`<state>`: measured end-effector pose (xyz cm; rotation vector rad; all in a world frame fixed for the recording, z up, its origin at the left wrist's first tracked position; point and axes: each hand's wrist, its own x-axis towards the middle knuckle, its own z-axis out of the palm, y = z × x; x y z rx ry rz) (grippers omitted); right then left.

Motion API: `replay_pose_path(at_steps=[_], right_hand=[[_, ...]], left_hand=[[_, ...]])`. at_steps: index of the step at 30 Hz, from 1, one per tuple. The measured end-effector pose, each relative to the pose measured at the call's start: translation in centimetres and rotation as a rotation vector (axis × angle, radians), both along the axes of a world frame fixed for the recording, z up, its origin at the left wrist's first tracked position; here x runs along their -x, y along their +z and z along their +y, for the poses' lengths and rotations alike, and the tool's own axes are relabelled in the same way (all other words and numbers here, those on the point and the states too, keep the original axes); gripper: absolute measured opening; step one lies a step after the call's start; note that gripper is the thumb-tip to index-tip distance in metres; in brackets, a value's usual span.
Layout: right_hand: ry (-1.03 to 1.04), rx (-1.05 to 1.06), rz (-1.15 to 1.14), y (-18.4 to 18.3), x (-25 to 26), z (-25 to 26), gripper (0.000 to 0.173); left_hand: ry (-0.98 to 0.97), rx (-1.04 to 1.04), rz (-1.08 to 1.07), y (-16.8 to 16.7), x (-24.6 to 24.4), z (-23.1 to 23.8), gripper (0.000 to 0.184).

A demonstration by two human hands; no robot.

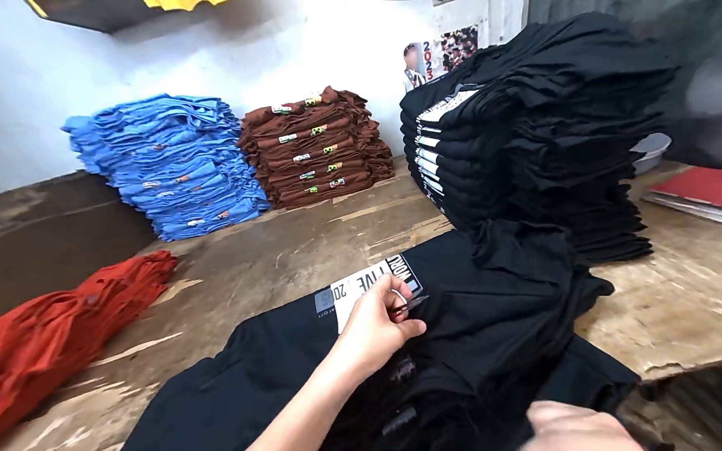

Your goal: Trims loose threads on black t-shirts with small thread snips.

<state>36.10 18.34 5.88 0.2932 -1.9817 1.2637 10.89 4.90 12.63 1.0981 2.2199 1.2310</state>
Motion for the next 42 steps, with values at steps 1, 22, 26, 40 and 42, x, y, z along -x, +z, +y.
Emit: replay_pose_path(at_steps=[1,22,26,40,42], right_hand=[[-0.145,0.039,-0.007,0.2,0.0,-0.4,0.029],[-0.509,-0.116,0.110,-2.4,2.2,-4.8,0.017],[-0.655,-0.070,-0.064,-1.8,2.0,-4.7,0.029],[-0.796,-0.433,-0.099,0.5,4.9,-3.5,0.022],[-0.739,-0.306,-0.023,-0.1,4.8,-3.4,0.009]], left_hand=[[-0.009,-0.018,0.099,-0.2,-0.3,0.0,0.033],[-0.389,-0.325,1.138,-0.2,-5.0,-1.6,0.019],[-0.314,-0.294,0.945,-0.3,-3.5,-2.1,0.017],[-0.106,-0.304,0.583,-1.3,-2.1,-2.2,0.023],[-0.141,-0.304,0.577,-1.5,-2.0,-2.4,0.023]])
